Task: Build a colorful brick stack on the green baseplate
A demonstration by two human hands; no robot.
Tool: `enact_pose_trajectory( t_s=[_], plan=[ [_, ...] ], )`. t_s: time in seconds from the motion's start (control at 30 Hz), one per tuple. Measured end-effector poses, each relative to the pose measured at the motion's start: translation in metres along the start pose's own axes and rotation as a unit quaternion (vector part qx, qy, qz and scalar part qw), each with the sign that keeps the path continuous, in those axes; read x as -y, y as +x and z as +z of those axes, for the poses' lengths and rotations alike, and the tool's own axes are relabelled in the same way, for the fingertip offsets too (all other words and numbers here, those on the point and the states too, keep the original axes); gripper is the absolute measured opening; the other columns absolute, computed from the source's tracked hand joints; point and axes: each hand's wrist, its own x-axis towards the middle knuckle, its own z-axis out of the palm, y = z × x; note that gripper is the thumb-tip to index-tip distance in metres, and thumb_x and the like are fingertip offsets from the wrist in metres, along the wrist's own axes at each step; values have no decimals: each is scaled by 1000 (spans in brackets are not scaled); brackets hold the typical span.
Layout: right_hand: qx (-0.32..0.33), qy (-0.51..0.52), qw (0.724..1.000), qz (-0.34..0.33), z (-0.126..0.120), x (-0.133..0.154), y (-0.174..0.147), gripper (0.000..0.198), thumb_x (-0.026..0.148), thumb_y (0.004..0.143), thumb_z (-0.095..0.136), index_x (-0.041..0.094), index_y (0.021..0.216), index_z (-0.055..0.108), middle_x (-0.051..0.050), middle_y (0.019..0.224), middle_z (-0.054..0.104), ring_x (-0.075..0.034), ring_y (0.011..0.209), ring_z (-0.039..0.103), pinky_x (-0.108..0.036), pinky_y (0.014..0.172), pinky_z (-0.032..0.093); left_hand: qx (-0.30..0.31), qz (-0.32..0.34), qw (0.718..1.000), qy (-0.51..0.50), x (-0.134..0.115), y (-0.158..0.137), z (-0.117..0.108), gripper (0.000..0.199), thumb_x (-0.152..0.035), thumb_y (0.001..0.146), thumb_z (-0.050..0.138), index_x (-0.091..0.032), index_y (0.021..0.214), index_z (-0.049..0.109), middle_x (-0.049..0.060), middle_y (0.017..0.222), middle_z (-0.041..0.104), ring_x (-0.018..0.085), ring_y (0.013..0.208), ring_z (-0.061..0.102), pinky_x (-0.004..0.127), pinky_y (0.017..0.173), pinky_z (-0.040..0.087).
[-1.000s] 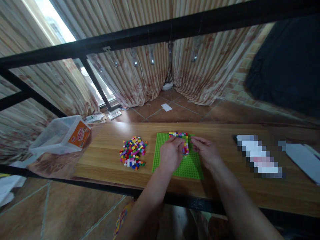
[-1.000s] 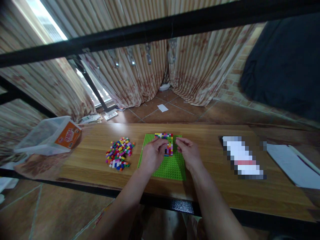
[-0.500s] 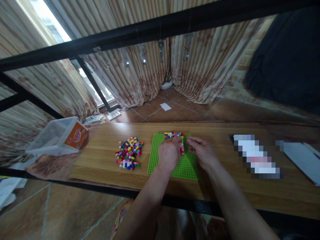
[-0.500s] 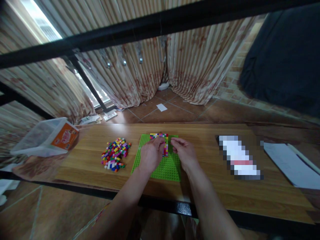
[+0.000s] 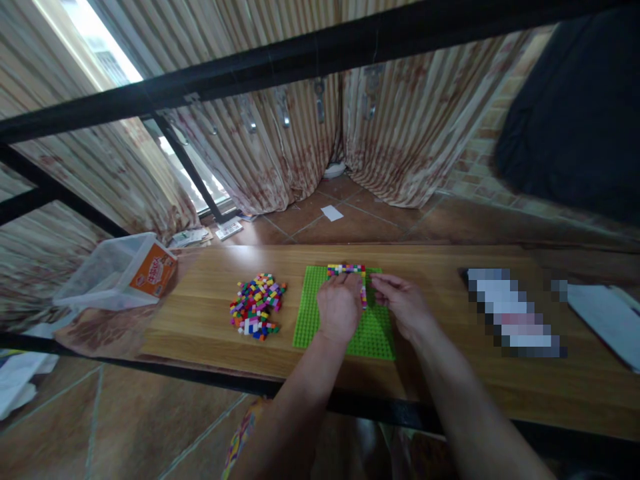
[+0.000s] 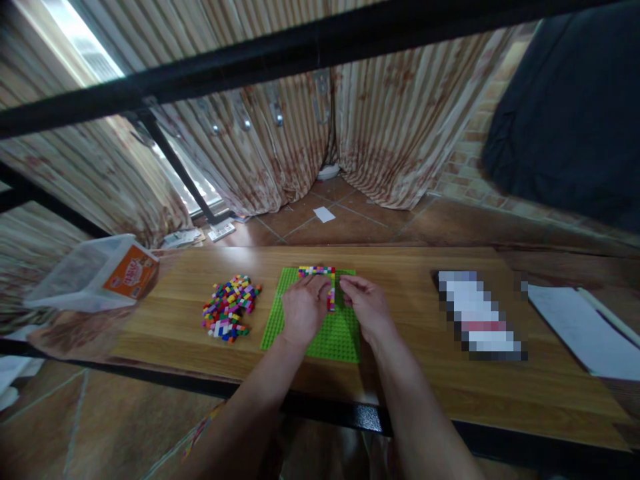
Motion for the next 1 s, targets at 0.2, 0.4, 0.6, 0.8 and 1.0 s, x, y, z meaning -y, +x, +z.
enact_pose_trajectory(
  t_s=[0.2, 0.4, 0.6, 0.8, 1.0],
  plan=[
    [-7, -9, 1000, 0, 1, 2, -2, 48, 51, 48, 85, 19, 82, 76, -1, 69, 69, -13, 60, 54, -27, 58, 44, 4, -31, 999, -16, -3, 0, -2, 19, -25, 97, 49, -21, 107, 65, 7, 94, 74, 22, 89, 68, 33, 81, 50],
    [-10, -96, 994, -50, 12, 0, 0, 60, 63, 53, 79, 17, 91, 75, -6, 80, 74, -18, 69, 63, -30, 61, 46, 4, -38, 999, -26, -4, -2, -3, 24, -24, 98, 45, -20, 116, 61, 7, 94, 74, 21, 89, 69, 33, 83, 52],
    [-33, -174, 981, -84, 12, -8, 8, 58, 63, 58, 77, 16, 93, 76, -8, 82, 76, -22, 72, 67, -32, 63, 48, 28, -34, 998, -36, -5, -4, -7, 26, -24, 98, 44, -18, 118, 58, 9, 95, 74, 22, 92, 68, 35, 86, 52],
    [-41, -216, 969, -114, 6, -14, 12, 43, 52, 63, 74, 18, 89, 78, -8, 82, 78, -24, 76, 70, -35, 70, 52, 28, -11, 998, -50, -5, -7, -7, 30, -19, 95, 45, -17, 123, 55, 9, 101, 74, 23, 96, 68, 37, 89, 53],
    [-53, -230, 966, -106, 5, -14, 14, 38, 48, 62, 74, 19, 85, 78, -7, 79, 77, -23, 70, 70, -34, 66, 53, 22, 19, 996, -90, -4, -11, -10, 32, -20, 94, 45, -13, 124, 55, 12, 106, 73, 25, 99, 67, 41, 91, 53]
  ],
)
